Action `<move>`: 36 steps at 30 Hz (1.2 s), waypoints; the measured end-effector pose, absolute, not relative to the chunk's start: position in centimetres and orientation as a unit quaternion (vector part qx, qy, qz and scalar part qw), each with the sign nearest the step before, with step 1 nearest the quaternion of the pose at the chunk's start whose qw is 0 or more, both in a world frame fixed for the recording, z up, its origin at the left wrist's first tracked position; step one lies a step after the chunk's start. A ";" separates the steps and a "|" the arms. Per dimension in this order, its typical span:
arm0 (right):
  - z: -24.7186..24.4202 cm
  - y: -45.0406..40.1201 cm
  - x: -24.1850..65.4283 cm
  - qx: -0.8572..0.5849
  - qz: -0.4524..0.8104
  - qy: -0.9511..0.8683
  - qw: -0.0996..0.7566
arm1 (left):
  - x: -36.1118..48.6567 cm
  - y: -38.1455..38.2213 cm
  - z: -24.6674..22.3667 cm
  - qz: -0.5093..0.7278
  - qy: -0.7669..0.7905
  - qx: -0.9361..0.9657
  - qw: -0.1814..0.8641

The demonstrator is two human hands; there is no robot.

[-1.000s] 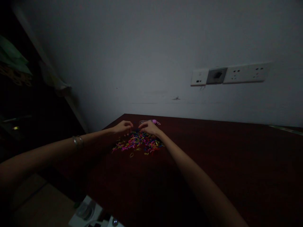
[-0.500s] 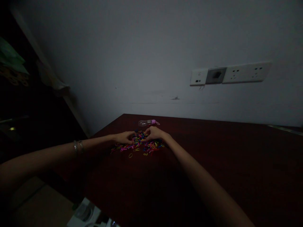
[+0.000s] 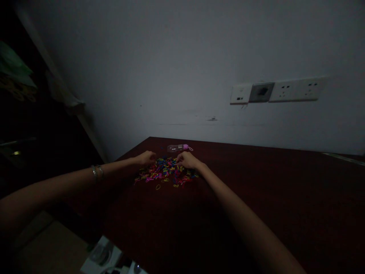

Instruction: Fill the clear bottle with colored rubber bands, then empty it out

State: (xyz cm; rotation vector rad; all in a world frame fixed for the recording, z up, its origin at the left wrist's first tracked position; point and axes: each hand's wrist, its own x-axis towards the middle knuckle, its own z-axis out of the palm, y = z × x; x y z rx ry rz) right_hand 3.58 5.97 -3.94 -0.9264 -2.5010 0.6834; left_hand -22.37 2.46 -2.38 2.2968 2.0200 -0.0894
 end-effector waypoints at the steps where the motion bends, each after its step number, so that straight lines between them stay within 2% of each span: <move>1: -3.8 6.1 3.5 -0.336 0.251 -0.878 0.229 | -23.0 2.8 -2.4 -0.025 0.666 0.745 0.036; 3: -3.5 6.4 3.3 -0.345 0.263 -0.855 0.285 | -24.0 3.4 -2.4 -0.019 0.670 0.741 0.031; 6: -3.2 6.7 3.2 -0.347 0.271 -0.838 0.323 | -24.7 4.0 -2.3 -0.022 0.677 0.735 0.032; 11: -3.4 7.2 3.6 -0.352 0.283 -0.819 0.353 | -24.7 4.3 -1.9 -0.034 0.702 0.709 0.058; 18: -5.8 9.1 7.7 -0.402 0.320 -0.773 0.373 | -25.8 6.6 -2.7 -0.046 0.746 0.665 0.004; 21: -6.8 9.5 10.1 -0.433 0.387 -0.715 0.390 | -26.2 8.2 -3.3 -0.042 0.766 0.641 -0.008; 28: -5.7 6.9 8.9 -0.397 0.504 -0.668 0.378 | -25.7 11.1 -4.3 -0.026 0.790 0.612 -0.010; 36: -4.8 4.5 4.0 -0.346 0.503 -0.718 0.334 | -25.1 12.3 -5.9 -0.025 0.799 0.600 -0.021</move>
